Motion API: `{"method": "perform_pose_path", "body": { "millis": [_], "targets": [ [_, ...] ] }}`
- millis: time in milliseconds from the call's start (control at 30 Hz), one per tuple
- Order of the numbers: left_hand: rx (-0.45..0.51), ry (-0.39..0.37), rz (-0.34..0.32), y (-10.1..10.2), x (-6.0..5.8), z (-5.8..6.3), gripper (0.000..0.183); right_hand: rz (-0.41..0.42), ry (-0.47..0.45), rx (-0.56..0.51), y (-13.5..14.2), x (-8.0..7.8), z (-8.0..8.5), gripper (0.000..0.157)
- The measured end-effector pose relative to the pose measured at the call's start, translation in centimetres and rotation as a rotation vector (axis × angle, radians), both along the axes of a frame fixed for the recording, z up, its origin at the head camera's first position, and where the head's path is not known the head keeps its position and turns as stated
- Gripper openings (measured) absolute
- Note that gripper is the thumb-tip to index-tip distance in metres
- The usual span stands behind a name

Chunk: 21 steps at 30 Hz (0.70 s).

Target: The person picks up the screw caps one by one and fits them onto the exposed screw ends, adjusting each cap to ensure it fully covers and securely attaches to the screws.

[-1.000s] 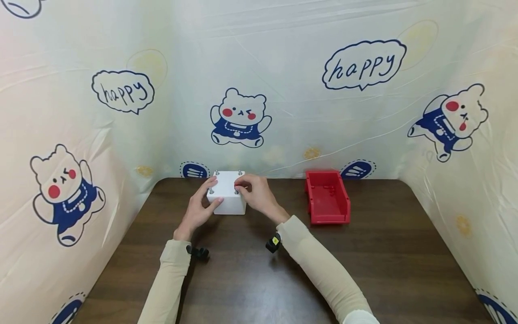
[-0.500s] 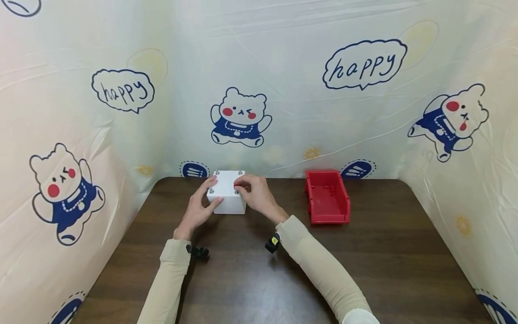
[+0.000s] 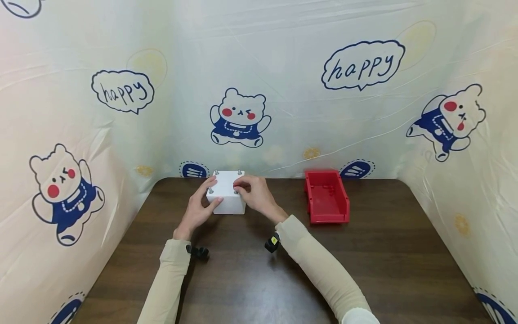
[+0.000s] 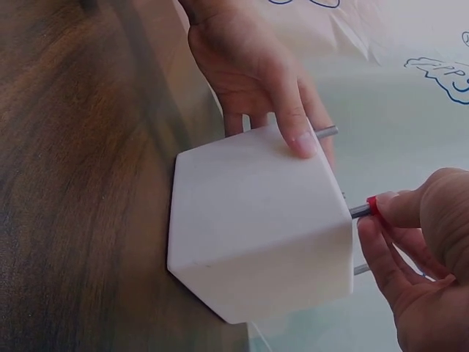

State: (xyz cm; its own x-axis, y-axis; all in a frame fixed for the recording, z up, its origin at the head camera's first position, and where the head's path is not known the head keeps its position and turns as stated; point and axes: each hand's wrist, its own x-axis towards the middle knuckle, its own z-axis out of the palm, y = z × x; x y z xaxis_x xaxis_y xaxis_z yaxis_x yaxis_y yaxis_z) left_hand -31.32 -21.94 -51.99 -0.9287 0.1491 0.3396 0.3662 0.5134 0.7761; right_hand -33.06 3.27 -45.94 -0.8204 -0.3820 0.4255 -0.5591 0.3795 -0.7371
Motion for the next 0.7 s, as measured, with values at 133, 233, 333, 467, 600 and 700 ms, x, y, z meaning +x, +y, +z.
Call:
{"method": "perform_pose_path", "body": {
  "millis": [133,233,333,467,600,700],
  "targets": [
    [0.001,0.0,-0.001,-0.01,0.01,-0.03,0.061,0.0,-0.006,-0.005,-0.02,0.09,0.02,0.016],
    [0.004,0.003,-0.005,0.0,-0.04,-0.03,0.061,-0.004,-0.003,-0.013,-0.04,0.15,0.06,0.016],
    [0.004,0.006,-0.005,0.01,-0.09,-0.01,0.061,-0.011,0.003,-0.014,-0.06,0.16,0.02,0.016],
    [0.0,0.001,0.001,0.07,-0.07,0.05,0.061,-0.013,-0.001,-0.006,-0.08,0.14,-0.03,0.015],
    [-0.006,-0.002,0.003,0.1,-0.07,0.09,0.062,-0.011,-0.015,0.002,-0.1,0.11,0.0,0.015],
    [-0.013,-0.004,0.005,0.1,-0.11,0.08,0.062,-0.011,-0.018,0.003,-0.1,0.09,0.0,0.015]
  ]
}}
